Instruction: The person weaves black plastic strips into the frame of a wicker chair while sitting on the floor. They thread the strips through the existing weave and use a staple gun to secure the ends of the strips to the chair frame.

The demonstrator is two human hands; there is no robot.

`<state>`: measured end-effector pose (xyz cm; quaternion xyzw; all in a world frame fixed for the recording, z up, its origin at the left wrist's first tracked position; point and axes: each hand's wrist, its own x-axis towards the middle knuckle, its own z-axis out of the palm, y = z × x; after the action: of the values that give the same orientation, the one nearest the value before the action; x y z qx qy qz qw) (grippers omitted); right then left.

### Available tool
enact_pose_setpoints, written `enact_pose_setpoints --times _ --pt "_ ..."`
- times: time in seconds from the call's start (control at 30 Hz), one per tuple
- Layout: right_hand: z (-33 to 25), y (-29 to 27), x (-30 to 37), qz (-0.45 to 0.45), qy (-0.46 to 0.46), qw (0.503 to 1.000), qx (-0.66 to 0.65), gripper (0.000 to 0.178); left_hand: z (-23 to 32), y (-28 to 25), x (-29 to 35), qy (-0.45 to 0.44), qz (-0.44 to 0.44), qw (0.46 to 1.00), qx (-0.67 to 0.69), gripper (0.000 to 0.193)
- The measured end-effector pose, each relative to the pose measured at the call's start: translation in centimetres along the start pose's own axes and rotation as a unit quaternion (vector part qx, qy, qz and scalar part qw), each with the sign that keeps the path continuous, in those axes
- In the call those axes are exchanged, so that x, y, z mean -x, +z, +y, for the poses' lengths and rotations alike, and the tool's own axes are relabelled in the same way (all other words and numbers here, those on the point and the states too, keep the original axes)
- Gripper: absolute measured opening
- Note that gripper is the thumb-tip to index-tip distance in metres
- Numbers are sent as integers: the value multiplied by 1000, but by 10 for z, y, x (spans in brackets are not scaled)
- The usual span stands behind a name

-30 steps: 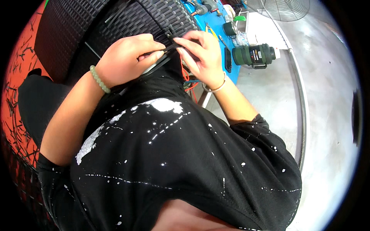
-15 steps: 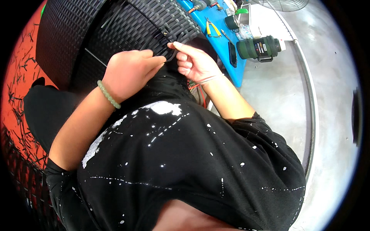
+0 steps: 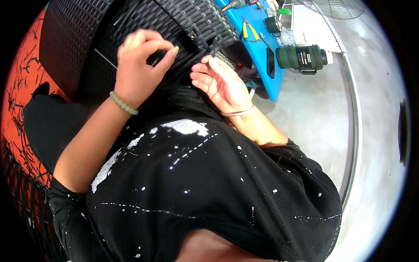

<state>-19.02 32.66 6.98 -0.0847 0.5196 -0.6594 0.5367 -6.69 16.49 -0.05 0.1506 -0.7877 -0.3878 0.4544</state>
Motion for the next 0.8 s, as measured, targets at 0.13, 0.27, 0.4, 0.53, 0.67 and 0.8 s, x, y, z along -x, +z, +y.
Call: enact_pose_setpoints --times 0.13,0.27,0.4,0.53,0.67,0.8 --pt "6 2 1 17 -48 999 10 20 23 -19 -20 64 30 997 -16 8" --pt "7 2 1 3 -79 996 48 23 10 -1 -8 -410 -194 856 249 31" --pt "17 -1 -2 -5 -65 997 32 26 6 13 -6 -490 -151 750 417 33" --pt "22 2 -4 2 -60 996 59 27 -6 23 -4 -438 -150 744 483 29" --pt "23 4 -5 23 -75 989 123 26 -6 32 -4 -454 -103 706 535 26" --pt "27 1 -8 45 -72 989 123 27 -4 33 -2 -468 -68 693 545 25"
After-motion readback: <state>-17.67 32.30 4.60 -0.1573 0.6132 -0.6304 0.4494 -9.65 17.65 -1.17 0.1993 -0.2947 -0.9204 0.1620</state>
